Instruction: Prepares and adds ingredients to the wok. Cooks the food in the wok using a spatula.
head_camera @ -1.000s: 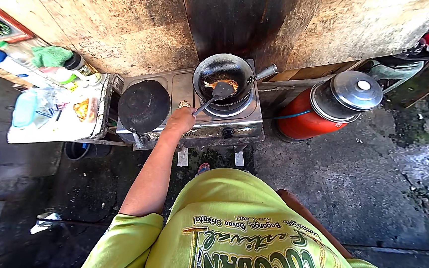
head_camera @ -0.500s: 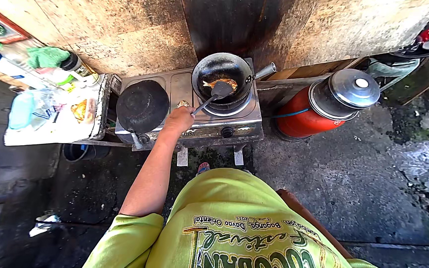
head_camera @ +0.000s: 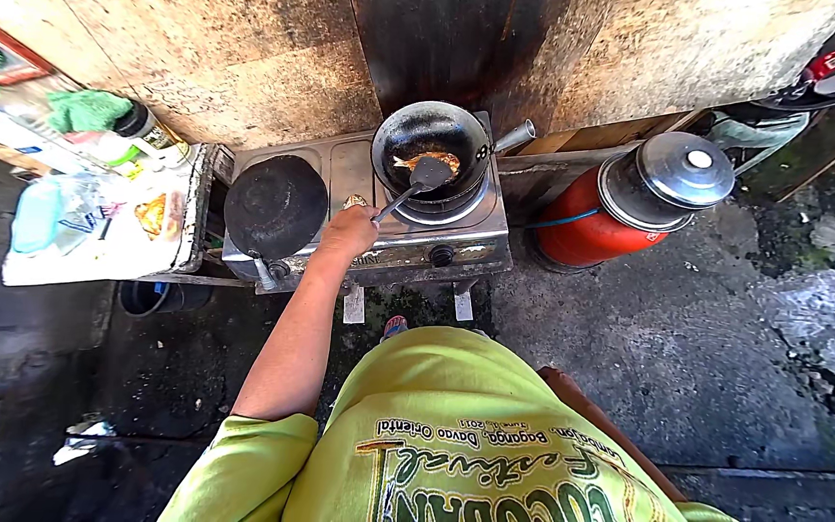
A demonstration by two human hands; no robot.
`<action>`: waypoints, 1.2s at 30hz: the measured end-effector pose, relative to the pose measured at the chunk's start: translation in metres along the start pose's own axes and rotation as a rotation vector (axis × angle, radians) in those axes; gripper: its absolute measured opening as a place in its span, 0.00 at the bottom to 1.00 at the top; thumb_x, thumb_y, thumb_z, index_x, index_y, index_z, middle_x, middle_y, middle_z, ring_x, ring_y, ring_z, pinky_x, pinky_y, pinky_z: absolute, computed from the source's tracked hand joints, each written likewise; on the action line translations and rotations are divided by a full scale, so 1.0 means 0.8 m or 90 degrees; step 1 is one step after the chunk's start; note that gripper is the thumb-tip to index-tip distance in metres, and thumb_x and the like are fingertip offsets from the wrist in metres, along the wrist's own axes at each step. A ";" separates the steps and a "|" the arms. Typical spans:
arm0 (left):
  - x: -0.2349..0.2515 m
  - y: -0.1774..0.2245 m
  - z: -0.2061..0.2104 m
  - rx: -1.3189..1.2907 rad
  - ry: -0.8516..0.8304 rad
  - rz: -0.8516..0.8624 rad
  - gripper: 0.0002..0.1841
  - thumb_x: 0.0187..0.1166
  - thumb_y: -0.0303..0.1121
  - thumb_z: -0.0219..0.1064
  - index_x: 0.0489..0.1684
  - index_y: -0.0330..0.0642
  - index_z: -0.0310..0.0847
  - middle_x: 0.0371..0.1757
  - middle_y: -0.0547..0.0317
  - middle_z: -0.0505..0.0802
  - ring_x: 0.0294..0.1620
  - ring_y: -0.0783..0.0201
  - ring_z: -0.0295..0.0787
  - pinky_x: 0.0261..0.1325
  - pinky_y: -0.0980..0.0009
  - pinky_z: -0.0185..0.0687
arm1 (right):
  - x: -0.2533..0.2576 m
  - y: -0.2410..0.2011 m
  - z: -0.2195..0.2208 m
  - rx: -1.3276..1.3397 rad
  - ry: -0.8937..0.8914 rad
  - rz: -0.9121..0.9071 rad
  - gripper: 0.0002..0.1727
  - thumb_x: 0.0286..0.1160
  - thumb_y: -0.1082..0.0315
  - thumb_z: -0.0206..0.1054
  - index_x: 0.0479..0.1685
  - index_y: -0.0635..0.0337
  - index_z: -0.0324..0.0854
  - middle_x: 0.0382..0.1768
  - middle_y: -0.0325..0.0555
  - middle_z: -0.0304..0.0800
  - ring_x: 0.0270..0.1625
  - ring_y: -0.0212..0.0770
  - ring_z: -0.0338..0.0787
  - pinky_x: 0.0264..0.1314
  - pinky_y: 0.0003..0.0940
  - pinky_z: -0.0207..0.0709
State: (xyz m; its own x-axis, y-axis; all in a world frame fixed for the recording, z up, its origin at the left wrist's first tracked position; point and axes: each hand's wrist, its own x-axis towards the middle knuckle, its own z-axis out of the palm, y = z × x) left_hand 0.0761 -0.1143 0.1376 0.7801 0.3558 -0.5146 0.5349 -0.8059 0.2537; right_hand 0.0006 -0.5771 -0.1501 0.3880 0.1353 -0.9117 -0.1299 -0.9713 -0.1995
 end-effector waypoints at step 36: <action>0.002 -0.005 -0.009 -0.012 -0.003 0.015 0.21 0.91 0.35 0.57 0.81 0.53 0.79 0.73 0.44 0.87 0.77 0.43 0.81 0.77 0.38 0.71 | -0.023 -0.022 0.008 0.007 -0.006 0.021 0.25 0.94 0.54 0.53 0.72 0.65 0.81 0.73 0.65 0.84 0.81 0.62 0.79 0.85 0.60 0.66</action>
State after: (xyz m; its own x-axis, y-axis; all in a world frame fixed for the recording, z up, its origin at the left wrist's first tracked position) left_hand 0.0774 -0.1069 0.1411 0.7911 0.3337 -0.5126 0.5219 -0.8054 0.2810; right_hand -0.0103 -0.5616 -0.1318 0.3743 0.1056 -0.9213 -0.1527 -0.9729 -0.1735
